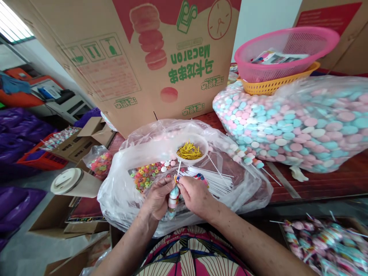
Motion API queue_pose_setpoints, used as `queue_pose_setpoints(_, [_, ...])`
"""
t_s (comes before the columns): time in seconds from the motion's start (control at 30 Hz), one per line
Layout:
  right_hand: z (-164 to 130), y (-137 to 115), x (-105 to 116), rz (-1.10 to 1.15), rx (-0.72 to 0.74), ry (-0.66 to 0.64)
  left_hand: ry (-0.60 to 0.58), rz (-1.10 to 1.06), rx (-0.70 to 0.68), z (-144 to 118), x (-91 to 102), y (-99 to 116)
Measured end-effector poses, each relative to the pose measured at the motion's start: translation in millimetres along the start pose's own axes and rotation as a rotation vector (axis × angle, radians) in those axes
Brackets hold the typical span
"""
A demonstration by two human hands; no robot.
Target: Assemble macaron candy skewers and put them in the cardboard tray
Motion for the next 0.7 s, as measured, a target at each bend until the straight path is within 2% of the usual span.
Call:
queue_pose_setpoints(0.07, [4,-9,7,-0.216,0.121,0.047,0.128,0.096,-0.146,-2,3.8,8])
queue_pose_setpoints(0.13, [7,-19,12,-0.375,0.167,0.112,0.251,0.166,-0.186,-9,13.9,15])
queue_pose_setpoints(0.17, [7,-24,11,-0.404,0.196,0.122,0.241,0.188,-0.13,-12,19.0,17])
queue_pose_setpoints(0.2, [6,-31,7,-0.397,0.242,0.098,0.177,0.194,-0.046,-16,23.8,18])
queue_pose_setpoints(0.27, [4,-43,-5,-0.283,0.309,-0.024,-0.033,0.172,0.086,-29,34.1,29])
queue_pose_setpoints(0.3, [4,-45,-9,-0.187,0.279,-0.072,-0.068,0.142,0.031,-36,44.4,43])
queue_pose_setpoints(0.33, [6,-43,-9,-0.084,0.193,-0.081,-0.028,0.141,-0.081,-43,58.5,61])
queue_pose_setpoints(0.37, [8,-39,-7,0.017,0.074,-0.058,-0.056,0.191,-0.107,-48,65.7,69])
queue_pose_setpoints(0.43, [10,-34,-5,0.198,-0.115,-0.017,-0.111,0.266,-0.063,-55,70.1,70])
queue_pose_setpoints(0.47, [11,-37,-8,0.272,-0.14,-0.046,-0.167,0.333,-0.017,-56,65.5,63])
queue_pose_setpoints(0.53, [11,-46,-20,0.391,-0.153,-0.163,-0.19,0.347,-0.013,-54,54.7,54])
queue_pose_setpoints(0.6, [13,-44,-27,0.48,-0.25,-0.175,-0.122,0.24,-0.094,-48,47.2,53])
queue_pose_setpoints(0.7, [16,-30,-23,0.586,-0.429,-0.046,0.073,0.187,-0.228,-41,50.3,55])
Point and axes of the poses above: each hand's wrist, its own z-axis towards the middle knuckle, its own x-axis out of the back of the hand, y = z × x, the point moved 7 cm from there along z, towards the middle knuckle, and after that the axes turned 14 degrees about z, right-handed, at the moved point
